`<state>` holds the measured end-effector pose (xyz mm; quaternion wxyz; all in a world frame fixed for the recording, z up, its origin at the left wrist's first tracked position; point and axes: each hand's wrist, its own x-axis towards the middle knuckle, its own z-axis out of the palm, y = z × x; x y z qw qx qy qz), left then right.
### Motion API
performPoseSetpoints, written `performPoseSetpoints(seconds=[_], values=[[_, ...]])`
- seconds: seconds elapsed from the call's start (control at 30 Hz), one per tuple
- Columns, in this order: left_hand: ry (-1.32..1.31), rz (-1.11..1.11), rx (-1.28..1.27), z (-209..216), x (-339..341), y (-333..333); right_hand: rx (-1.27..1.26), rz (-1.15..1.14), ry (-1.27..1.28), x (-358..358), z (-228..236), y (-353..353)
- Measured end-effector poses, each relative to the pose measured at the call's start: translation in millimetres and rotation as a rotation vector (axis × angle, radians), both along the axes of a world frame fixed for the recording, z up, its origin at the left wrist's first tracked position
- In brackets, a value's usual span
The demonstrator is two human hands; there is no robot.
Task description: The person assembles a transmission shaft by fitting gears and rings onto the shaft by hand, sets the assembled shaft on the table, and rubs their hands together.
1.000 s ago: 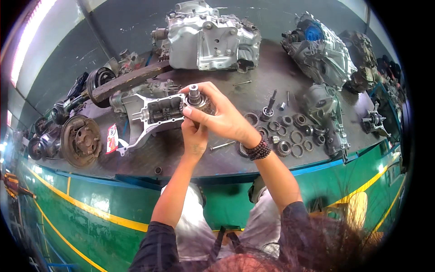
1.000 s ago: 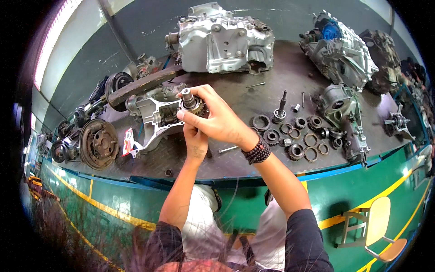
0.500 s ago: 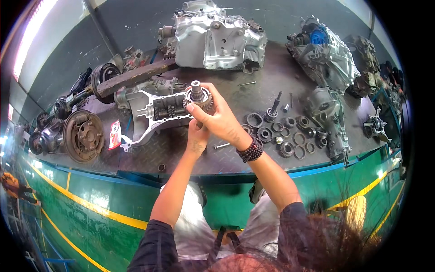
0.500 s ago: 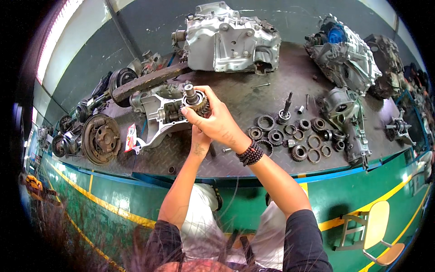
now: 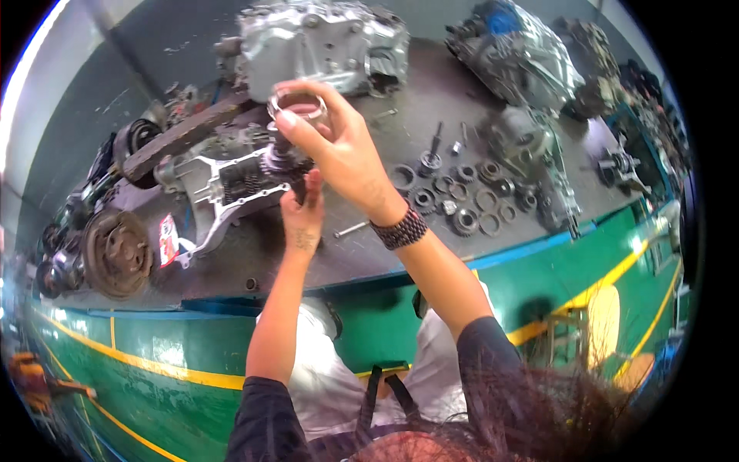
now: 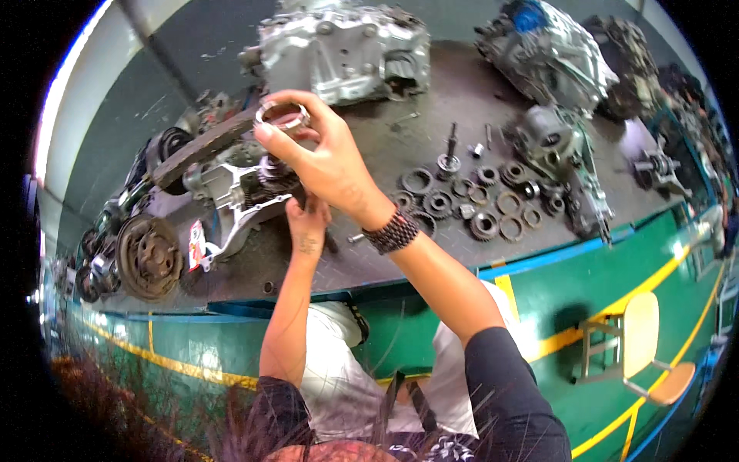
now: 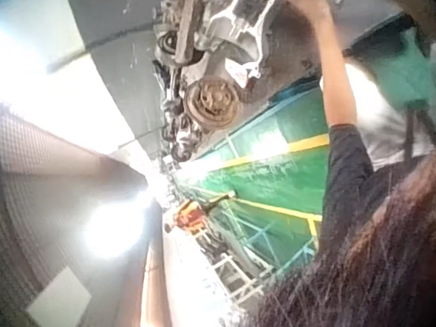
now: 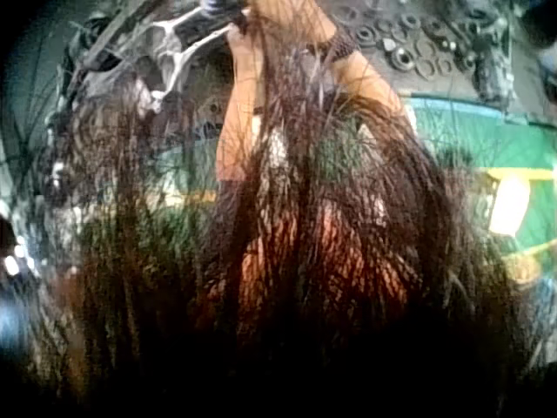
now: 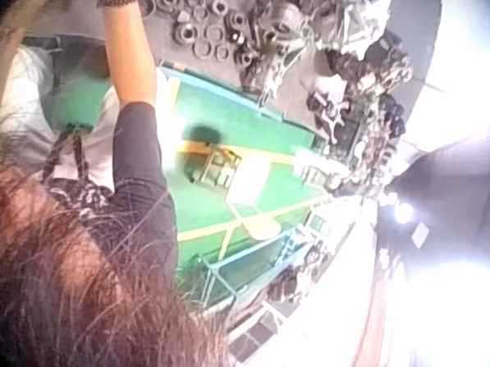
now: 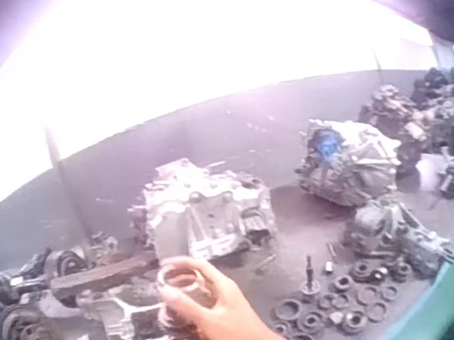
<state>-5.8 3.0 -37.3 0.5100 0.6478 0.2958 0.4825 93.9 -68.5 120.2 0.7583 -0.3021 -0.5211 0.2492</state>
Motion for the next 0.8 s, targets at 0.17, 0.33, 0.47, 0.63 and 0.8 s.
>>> performPoseSetpoints(seconds=[0.17,0.33,0.47,0.63,0.8], values=[[-0.083,-0.074,-0.210,24.5,-9.6,-10.2,0.027,-0.117,0.088,29.0,12.8,-7.1],[-0.179,-0.144,-0.282,36.1,-5.3,-20.1,-0.409,-0.137,-0.399,102.8,-30.2,-7.3],[-0.137,-0.131,-0.248,40.9,-1.4,-24.0,-0.978,-0.163,-0.884,131.6,-115.1,0.7],[-0.168,-0.164,-0.226,33.9,-2.1,-20.6,-0.917,-0.382,-0.858,122.7,-183.4,12.5],[-0.147,-0.166,-0.194,33.0,-2.6,-20.6,-1.082,-0.532,-0.903,111.4,-173.6,4.6]])
